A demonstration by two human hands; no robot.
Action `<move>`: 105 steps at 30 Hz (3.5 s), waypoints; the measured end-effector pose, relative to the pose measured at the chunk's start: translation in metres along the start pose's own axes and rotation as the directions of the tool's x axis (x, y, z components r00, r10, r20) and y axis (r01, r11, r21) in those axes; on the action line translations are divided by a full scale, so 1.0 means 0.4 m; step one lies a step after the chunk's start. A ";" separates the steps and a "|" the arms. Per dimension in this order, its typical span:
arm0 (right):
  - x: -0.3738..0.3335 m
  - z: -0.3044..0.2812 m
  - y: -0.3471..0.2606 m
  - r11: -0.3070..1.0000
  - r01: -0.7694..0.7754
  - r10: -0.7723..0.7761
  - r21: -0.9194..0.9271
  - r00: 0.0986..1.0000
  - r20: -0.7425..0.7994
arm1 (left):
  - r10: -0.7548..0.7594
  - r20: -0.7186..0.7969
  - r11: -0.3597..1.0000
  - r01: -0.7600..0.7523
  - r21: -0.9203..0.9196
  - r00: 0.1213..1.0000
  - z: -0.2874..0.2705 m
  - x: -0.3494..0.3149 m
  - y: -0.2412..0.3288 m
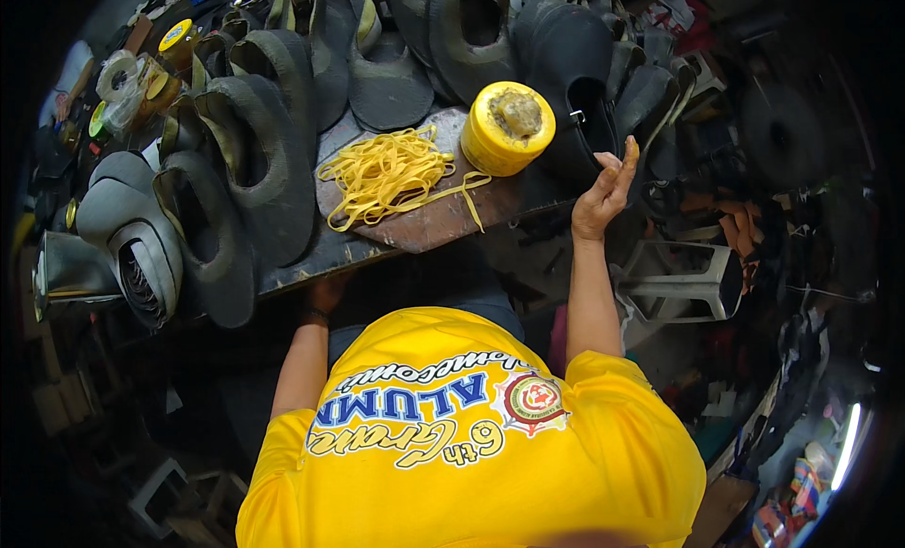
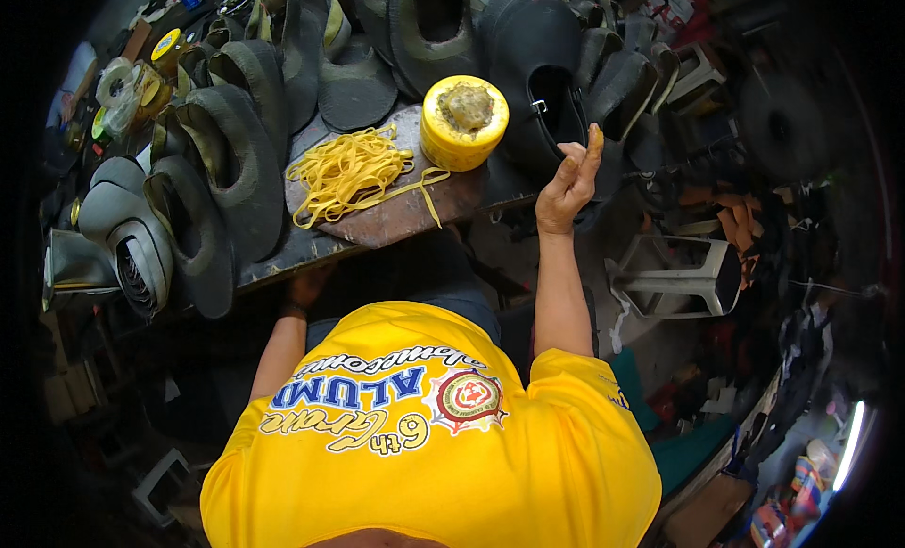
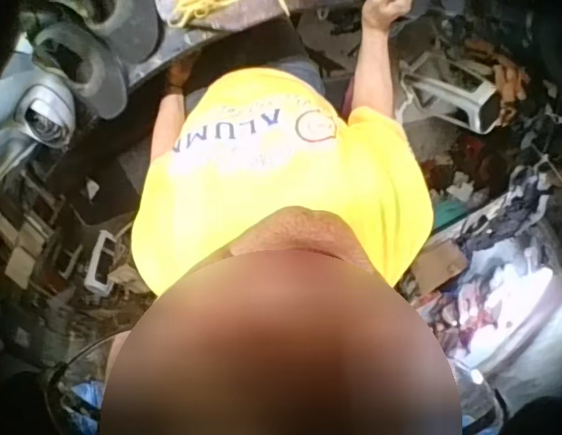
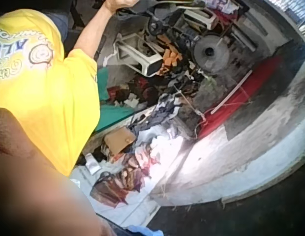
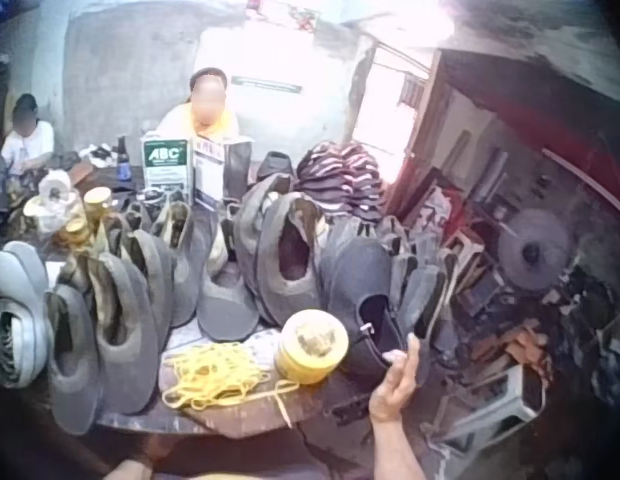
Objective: The person pulls yellow rubber bands from a glass jar and places them on the workbench. They then open a yellow tub, scoop out a paste-like substance, and smear it onto the tub's lid. The person also handles a pair of scissors and a shoe last.
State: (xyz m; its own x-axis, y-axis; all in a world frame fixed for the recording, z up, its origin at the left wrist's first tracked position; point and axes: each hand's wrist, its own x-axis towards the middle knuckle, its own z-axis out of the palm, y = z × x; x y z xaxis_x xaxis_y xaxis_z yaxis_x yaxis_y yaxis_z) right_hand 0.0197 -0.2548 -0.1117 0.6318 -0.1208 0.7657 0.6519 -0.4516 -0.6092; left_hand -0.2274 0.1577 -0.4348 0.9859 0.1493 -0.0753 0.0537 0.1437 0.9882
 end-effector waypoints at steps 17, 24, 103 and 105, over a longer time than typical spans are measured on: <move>0.027 -0.066 -0.019 0.923 0.265 -0.226 -0.280 0.960 0.164 | -0.009 0.551 -0.993 0.056 -0.100 0.834 -0.068 -0.003 -0.045; -0.019 -0.317 0.016 0.968 0.044 -0.022 -0.247 0.996 0.090 | -0.564 0.206 -0.146 0.149 -0.978 0.800 -0.037 -0.002 0.114; -0.310 -0.663 0.820 0.316 -0.903 0.909 0.291 0.375 0.179 | -0.463 0.244 0.883 0.467 0.047 0.852 1.463 0.540 0.204; -0.321 -0.676 0.818 0.311 -0.920 0.906 0.237 0.362 0.217 | -0.377 0.275 0.923 0.385 0.029 0.884 1.478 0.567 0.198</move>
State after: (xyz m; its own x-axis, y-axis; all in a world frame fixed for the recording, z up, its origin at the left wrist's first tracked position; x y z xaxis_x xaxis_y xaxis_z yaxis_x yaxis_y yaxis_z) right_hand 0.0386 -0.6260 -0.3535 0.9109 -0.2609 -0.3197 -0.2794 0.1804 -0.9431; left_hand 0.0941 -0.3753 -0.2945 0.8951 -0.1909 -0.4029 0.4334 0.1614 0.8866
